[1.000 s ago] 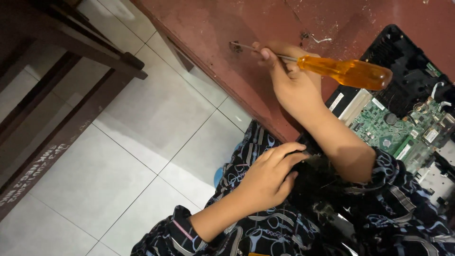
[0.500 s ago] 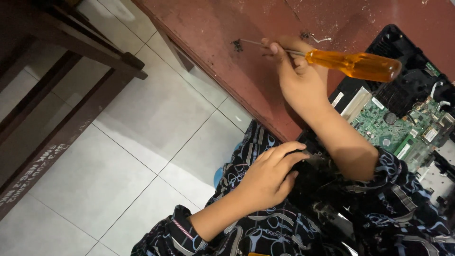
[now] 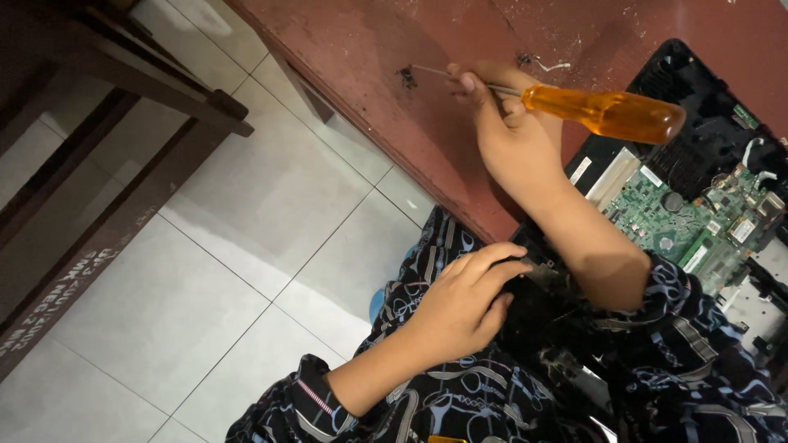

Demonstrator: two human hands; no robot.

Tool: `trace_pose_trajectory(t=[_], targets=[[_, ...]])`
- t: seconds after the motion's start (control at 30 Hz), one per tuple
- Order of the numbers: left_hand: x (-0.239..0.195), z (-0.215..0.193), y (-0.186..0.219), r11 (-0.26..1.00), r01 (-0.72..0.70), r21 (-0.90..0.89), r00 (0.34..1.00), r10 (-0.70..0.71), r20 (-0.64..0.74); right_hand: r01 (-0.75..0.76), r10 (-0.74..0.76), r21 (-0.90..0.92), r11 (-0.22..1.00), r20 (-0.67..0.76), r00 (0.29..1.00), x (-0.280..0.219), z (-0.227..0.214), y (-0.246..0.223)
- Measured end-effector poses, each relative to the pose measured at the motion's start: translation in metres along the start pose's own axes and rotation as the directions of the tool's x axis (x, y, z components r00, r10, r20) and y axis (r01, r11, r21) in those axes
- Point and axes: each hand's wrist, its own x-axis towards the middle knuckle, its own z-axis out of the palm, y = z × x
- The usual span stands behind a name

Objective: The person uses a screwdriver to remove screws from a disassembled electronic device on a table. They remove a metal bracket and continue unscrewing components from the circuit board area.

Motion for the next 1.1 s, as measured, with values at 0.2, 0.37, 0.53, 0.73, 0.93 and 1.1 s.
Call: trace_pose_trajectory(t=[0.2,0.37,0.53,0.73,0.93,1.1], targets=[[0.002,-0.003,0.001,1.000,-0.017,0.006,1.000,0.017,-0.006,-0.057,0.057,0.032,0.998,-0.017,0.998,0.001,0.000,-0.008],[0.002,-0.002,0.001,1.000,0.016,0.009,1.000,-0.016,0.016,0.004,-0.004,-0.022,1.000,0.013,1.000,0.002,-0.002,-0.003],[0.000,0.000,-0.002,1.000,0.005,0.022,1.000,-0.005,0.026,0.074,-0.080,-0.169,0.983,-0.030,0.996,-0.001,-0.009,-0.009],[0.016,-0.007,0.004,0.998,-0.016,-0.058,0.999,0.019,0.050,0.183,-0.187,-0.484,0.856,0.040,0.982,-0.013,0.002,0.039],[0.007,-0.003,0.002,0.998,0.065,0.009,0.996,-0.065,0.059,0.045,-0.050,-0.059,0.997,-0.087,0.995,-0.010,0.000,0.007],[0.006,-0.001,0.003,0.998,0.064,0.027,0.997,-0.065,0.043,0.028,-0.025,0.027,0.999,-0.105,0.994,-0.015,0.002,0.010]])
